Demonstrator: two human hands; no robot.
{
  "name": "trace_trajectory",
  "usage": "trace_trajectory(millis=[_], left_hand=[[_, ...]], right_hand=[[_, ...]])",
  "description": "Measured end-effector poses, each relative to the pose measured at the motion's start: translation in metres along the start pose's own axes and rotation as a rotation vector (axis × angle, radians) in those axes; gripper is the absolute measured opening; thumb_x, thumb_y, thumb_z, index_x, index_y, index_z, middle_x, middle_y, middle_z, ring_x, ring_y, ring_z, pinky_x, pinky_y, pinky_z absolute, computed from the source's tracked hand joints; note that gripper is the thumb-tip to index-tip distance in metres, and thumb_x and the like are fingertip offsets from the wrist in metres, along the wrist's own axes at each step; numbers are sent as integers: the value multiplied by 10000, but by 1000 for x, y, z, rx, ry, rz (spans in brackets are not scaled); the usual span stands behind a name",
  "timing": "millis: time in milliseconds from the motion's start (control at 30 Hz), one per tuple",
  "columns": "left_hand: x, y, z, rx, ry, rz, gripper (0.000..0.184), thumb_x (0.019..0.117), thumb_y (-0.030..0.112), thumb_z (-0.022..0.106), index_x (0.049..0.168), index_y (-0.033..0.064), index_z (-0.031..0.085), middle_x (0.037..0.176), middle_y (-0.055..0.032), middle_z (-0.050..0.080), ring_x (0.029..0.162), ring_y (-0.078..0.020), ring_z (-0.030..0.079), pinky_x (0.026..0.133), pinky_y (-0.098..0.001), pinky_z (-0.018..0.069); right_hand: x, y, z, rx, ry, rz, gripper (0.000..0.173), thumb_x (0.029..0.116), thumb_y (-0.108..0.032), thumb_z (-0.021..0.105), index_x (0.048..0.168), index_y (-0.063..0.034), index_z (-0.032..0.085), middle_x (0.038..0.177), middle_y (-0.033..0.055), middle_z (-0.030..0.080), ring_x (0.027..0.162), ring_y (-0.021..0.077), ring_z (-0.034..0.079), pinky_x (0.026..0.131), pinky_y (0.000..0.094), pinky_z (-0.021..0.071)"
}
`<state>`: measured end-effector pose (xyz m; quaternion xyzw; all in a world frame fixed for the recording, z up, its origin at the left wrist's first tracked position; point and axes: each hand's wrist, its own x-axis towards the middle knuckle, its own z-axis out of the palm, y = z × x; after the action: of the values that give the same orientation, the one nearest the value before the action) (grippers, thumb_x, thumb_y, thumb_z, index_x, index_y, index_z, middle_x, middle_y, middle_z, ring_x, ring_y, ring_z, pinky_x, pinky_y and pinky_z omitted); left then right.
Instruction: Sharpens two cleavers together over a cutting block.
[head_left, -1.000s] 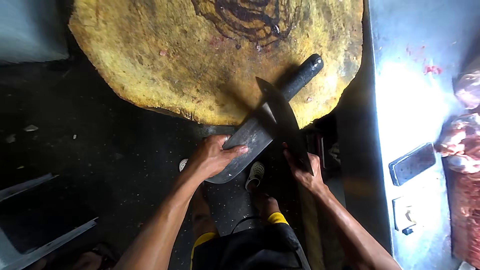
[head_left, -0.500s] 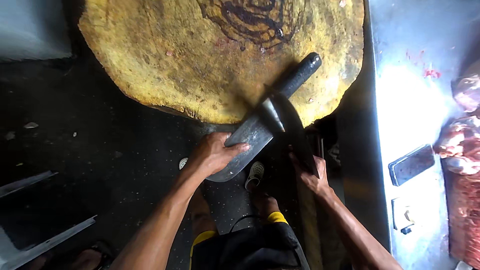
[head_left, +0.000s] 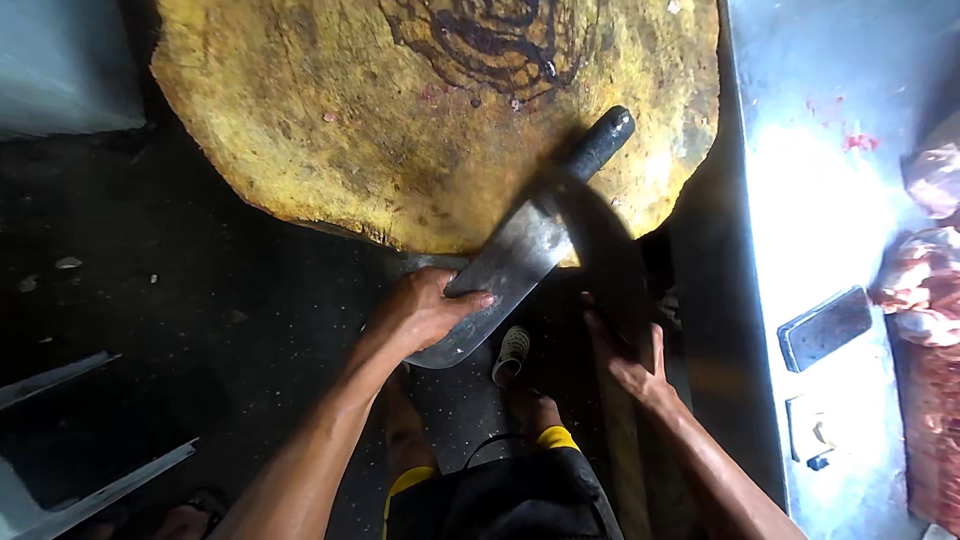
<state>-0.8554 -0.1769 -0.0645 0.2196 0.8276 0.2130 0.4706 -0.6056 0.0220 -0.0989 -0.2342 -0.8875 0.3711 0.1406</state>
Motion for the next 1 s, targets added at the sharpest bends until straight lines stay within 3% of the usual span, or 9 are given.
trace_trajectory(millis=[133, 200, 267, 433, 500, 667, 867, 933, 1000], left_hand=[[-2, 1, -1, 10, -6, 5, 433, 897, 567, 715, 923, 134, 719, 757, -57, 670, 712, -219, 650, 659, -485, 525], [-3, 3, -2, 19, -11, 2, 444, 901, 560, 718, 918, 116, 711, 778, -74, 673, 748, -238, 660, 693, -509, 532], [-1, 4, -3, 35, -31, -4, 454, 911, 558, 708, 940, 104, 706, 798, -81, 674, 781, -245, 662, 726, -513, 532], [3, -1, -1, 42, -53, 29, 452, 908, 574, 701, 955, 125, 723, 812, -65, 690, 784, -222, 677, 714, -496, 549], [3, -1, -2, 54, -54, 24, 462, 905, 582, 697, 954, 123, 718, 810, -68, 689, 790, -232, 678, 716, -510, 544], [0, 7, -5, 96, -75, -32, 505, 910, 593, 689, 938, 88, 692, 797, -99, 662, 777, -266, 660, 713, -514, 529], [5, 0, -1, 73, -81, 10, 480, 903, 596, 693, 960, 120, 716, 804, -75, 688, 784, -243, 680, 712, -515, 549], [4, 0, -2, 91, -75, 9, 495, 896, 614, 690, 937, 121, 711, 791, -73, 682, 774, -246, 678, 698, -519, 546], [2, 5, -4, 104, -78, -16, 506, 899, 605, 696, 935, 100, 700, 797, -92, 674, 776, -262, 671, 704, -522, 543]], right_hand=[[-1, 10, 9, 8, -27, -15, 272, 987, -200, 628, 1150, -26, 758, 1024, 79, 776, 949, 94, 729, 876, 281, 593], [-1, 18, 14, -65, -77, 72, 270, 975, -231, 637, 1130, -60, 776, 910, 54, 775, 828, 95, 728, 781, 293, 593], [0, 16, 12, -90, -75, 98, 268, 972, -243, 642, 1123, -72, 782, 881, 43, 771, 806, 80, 721, 765, 267, 585], [-4, 4, 7, 25, 7, -38, 291, 995, -213, 629, 1173, -22, 758, 1048, 87, 777, 978, 85, 725, 901, 252, 579], [-4, 10, 13, 31, 12, -64, 290, 991, -203, 607, 1150, -14, 759, 1045, 98, 774, 975, 100, 723, 891, 266, 578], [-3, 15, 11, -62, -123, 128, 275, 981, -238, 628, 1135, -66, 777, 939, 46, 781, 858, 75, 732, 806, 271, 594], [-5, 2, 5, 34, 20, -58, 283, 995, -203, 627, 1162, -15, 756, 1029, 88, 776, 958, 81, 725, 886, 250, 584], [-4, 10, 8, 15, -15, -42, 283, 988, -204, 617, 1158, -27, 758, 1048, 86, 777, 977, 92, 728, 895, 269, 588], [-2, 18, 10, -67, -101, 69, 285, 951, -217, 630, 1141, -62, 774, 949, 61, 780, 859, 107, 735, 795, 305, 598]])
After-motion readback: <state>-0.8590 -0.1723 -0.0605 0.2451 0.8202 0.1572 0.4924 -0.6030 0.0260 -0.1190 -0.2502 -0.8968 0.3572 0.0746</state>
